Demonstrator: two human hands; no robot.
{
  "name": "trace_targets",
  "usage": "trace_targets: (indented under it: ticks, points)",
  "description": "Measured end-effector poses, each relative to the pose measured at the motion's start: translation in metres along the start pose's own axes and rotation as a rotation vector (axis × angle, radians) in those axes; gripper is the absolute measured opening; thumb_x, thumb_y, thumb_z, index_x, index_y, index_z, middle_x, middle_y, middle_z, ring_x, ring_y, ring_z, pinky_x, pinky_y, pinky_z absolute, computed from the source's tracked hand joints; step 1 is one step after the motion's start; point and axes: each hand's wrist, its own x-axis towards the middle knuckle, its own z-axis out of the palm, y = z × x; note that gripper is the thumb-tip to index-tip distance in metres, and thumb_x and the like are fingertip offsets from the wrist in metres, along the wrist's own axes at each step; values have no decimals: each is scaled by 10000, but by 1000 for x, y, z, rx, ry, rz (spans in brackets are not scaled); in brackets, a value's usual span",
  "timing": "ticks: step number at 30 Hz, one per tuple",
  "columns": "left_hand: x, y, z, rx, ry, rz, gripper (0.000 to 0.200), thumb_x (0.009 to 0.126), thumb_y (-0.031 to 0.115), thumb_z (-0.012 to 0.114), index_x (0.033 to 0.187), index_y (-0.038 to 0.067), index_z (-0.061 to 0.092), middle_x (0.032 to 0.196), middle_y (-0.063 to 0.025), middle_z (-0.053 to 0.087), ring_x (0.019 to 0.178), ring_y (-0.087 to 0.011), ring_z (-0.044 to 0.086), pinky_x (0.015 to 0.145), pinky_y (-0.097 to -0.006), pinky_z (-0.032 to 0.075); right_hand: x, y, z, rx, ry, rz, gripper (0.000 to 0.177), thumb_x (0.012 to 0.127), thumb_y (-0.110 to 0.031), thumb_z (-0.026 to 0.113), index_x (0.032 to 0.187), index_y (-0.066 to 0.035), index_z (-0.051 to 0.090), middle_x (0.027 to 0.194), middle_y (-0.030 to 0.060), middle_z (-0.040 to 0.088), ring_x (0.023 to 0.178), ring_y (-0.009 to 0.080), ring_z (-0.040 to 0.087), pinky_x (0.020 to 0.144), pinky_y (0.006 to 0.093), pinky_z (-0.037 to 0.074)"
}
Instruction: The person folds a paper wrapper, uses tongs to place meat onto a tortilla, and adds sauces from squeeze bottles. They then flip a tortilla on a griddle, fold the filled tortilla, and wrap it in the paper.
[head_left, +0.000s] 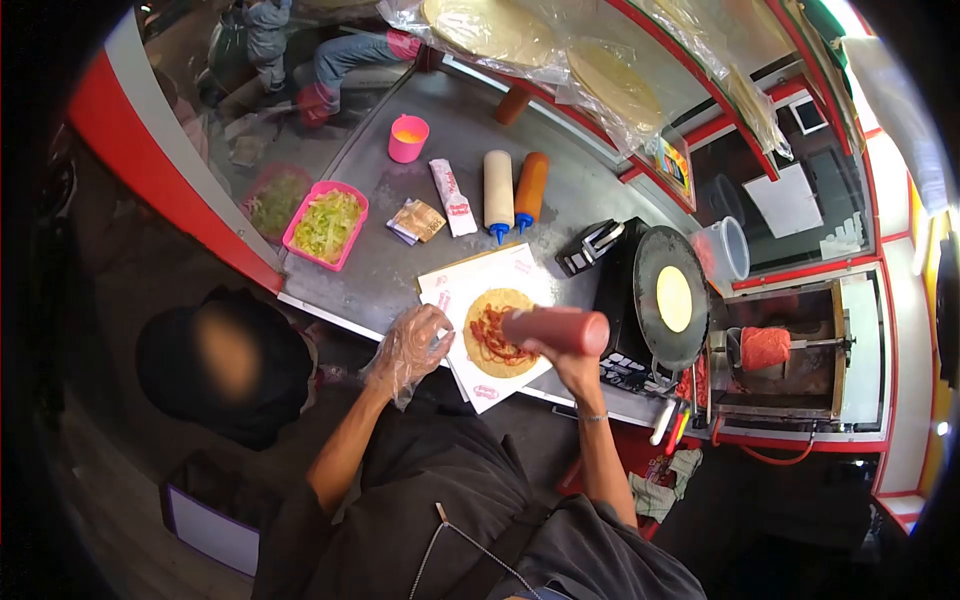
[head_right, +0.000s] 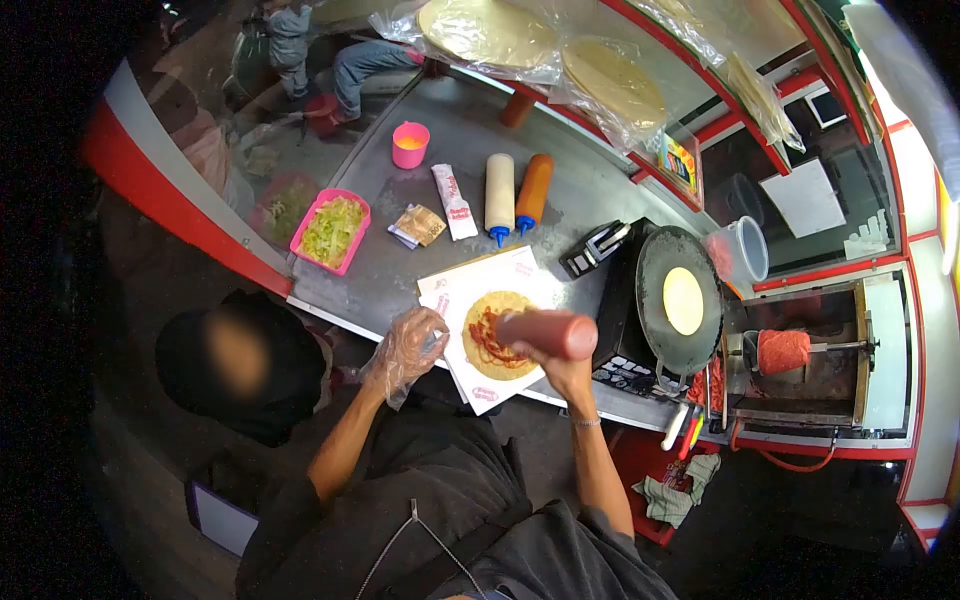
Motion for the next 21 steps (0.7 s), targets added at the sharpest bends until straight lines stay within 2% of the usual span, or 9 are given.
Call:
trace_targets:
  ticks: [2, 6, 11, 13, 15, 17, 19, 20, 21]
  points:
    - [0, 1, -5, -11, 27, 0, 117, 836, 43, 723, 914, 34, 637, 944, -135, 652, 907, -352, 648, 804, -447, 523, -10, 6, -2, -152, -139, -56, 511, 768, -91, 897, 1196, -11, 630, 1243, 86, 687, 1094, 185, 660, 969, 331, 540]
    - [-6, -11, -4, 7, 9, -7, 109, 841, 45, 711, 904, 31, 623, 923, -137, 635, 887, -359, 629, 793, -455, 512, -11, 11, -25, -34, 53, 89, 527, 738, -103, 921, 1183, -7, 654, 1180, 82, 718, 1060, 170, 680, 966, 347, 546]
    - [-4, -13, -7, -3, -4, -25, 120, 841, 84, 720, 916, 43, 636, 937, -126, 640, 913, -352, 631, 828, -461, 515, -5, 13, -67, -126, 10, 66, 601, 691, -149, 956, 1186, -23, 640, 1173, 96, 717, 1056, 181, 684, 951, 359, 552]
    - [-1, -12, -6, 29, -6, -8, 112, 845, 82, 714, 920, 41, 641, 938, -132, 640, 917, -357, 631, 830, -465, 517, 35, 8, -72, -305, 98, 50, 650, 688, -262, 956, 1187, -10, 623, 1155, 135, 717, 1024, 232, 696, 914, 373, 559]
    - [4, -11, -3, 2, -24, 5, 109, 853, 89, 708, 926, 41, 644, 940, -140, 639, 931, -366, 631, 832, -473, 516, 91, 16, -58, -313, 183, -79, 816, 686, -392, 925, 1233, 77, 543, 1130, 215, 706, 1018, 302, 707, 876, 390, 568]
    - [4, -1, 0, -43, -32, -13, 107, 858, 97, 704, 926, 41, 643, 942, -150, 639, 932, -376, 633, 835, -480, 515, 157, 16, -38, -712, 216, 149, 786, 723, -410, 886, 1200, 104, 532, 1137, 233, 667, 1040, 297, 701, 885, 409, 575]
    - [-1, 10, 1, -69, -57, -30, 112, 864, 102, 702, 935, 38, 644, 938, -161, 643, 933, -384, 634, 840, -481, 513, 213, 16, -27, -578, 71, 382, 899, 689, -457, 879, 1235, 149, 503, 1133, 275, 648, 1026, 373, 700, 917, 413, 568]
    - [-10, 13, 3, -91, -61, -43, 113, 864, 101, 703, 936, 35, 647, 930, -163, 646, 913, -383, 638, 825, -478, 517, 241, 34, -27, -570, 69, 377, 899, 689, -457, 879, 1235, 149, 503, 1133, 275, 648, 1026, 373, 700, 917, 413, 568]
    - [-19, 16, 4, -112, -59, -60, 115, 864, 99, 705, 938, 32, 649, 922, -166, 650, 894, -382, 642, 810, -475, 521, 272, 61, -25, -793, 18, 346, 898, 693, -432, 872, 1258, 153, 490, 1145, 289, 640, 1048, 390, 689, 936, 415, 561]
